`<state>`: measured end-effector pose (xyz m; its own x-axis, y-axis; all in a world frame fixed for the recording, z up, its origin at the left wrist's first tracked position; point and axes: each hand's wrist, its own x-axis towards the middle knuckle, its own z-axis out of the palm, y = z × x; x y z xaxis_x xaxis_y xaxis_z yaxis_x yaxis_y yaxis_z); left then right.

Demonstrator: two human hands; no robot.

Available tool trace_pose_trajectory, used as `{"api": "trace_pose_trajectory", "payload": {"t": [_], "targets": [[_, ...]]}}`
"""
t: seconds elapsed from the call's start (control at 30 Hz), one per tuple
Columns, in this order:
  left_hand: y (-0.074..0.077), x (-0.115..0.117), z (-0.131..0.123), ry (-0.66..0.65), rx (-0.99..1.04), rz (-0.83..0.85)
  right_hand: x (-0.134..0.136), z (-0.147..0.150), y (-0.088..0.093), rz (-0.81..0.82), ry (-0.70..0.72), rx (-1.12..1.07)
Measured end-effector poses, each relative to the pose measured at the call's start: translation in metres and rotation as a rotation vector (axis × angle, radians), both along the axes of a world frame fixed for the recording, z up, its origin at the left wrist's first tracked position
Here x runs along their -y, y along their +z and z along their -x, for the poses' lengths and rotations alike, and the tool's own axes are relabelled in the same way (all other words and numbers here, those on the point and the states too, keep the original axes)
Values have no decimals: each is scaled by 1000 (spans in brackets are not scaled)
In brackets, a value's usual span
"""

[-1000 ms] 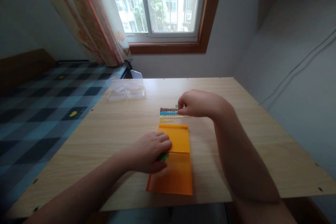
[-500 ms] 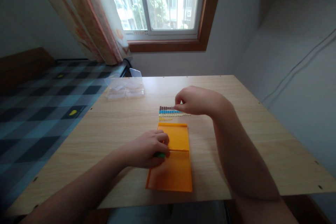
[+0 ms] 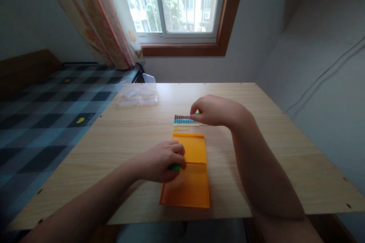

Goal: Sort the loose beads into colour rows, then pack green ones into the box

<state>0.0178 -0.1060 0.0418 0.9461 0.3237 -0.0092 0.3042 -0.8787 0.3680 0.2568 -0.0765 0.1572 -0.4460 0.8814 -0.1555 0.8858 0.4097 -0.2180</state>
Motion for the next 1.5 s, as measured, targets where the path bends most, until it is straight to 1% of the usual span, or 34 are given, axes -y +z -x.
{"api": "trace_pose_trajectory", "payload": {"t": [0.23, 0.3, 0.37, 0.43, 0.5, 0.57, 0.63, 0.73, 0.87, 0.97, 1.07, 1.23, 1.5], "targets": [[6, 0, 1, 16, -16, 55, 0, -1, -2, -18, 12, -31], [9, 0, 1, 28, 13, 80, -6, -3, -6, -29, 4, -45], [9, 0, 2, 39, 65, 91, -16, -6, -14, -56, -12, -76], [8, -3, 3, 56, 135, 80, -32, -12, -27, -111, -49, -121], [5, -7, 5, 103, 220, 41, -51, -18, -45, -197, -104, -132], [0, -14, 7, 189, 310, -21, -69, -23, -66, -264, -176, -117], [-5, -22, 10, 286, 392, -71, -82, -26, -85, -289, -186, -115], [-13, -34, 14, 393, 458, -112, -92, -24, -108, -283, -160, -118], [-23, -43, 17, 502, 480, -133, -93, -16, -126, -308, -153, -91], [-28, -45, 17, 529, 487, -138, -93, -12, -133, -311, -166, -80], [-29, -45, 15, 540, 491, -141, -94, -11, -135, -288, -182, -71], [-28, -46, 15, 568, 476, -128, -94, -11, -134, -235, -181, -64], [-26, -46, 14, 573, 462, -119, -93, -11, -133, -194, -169, -47]]}}
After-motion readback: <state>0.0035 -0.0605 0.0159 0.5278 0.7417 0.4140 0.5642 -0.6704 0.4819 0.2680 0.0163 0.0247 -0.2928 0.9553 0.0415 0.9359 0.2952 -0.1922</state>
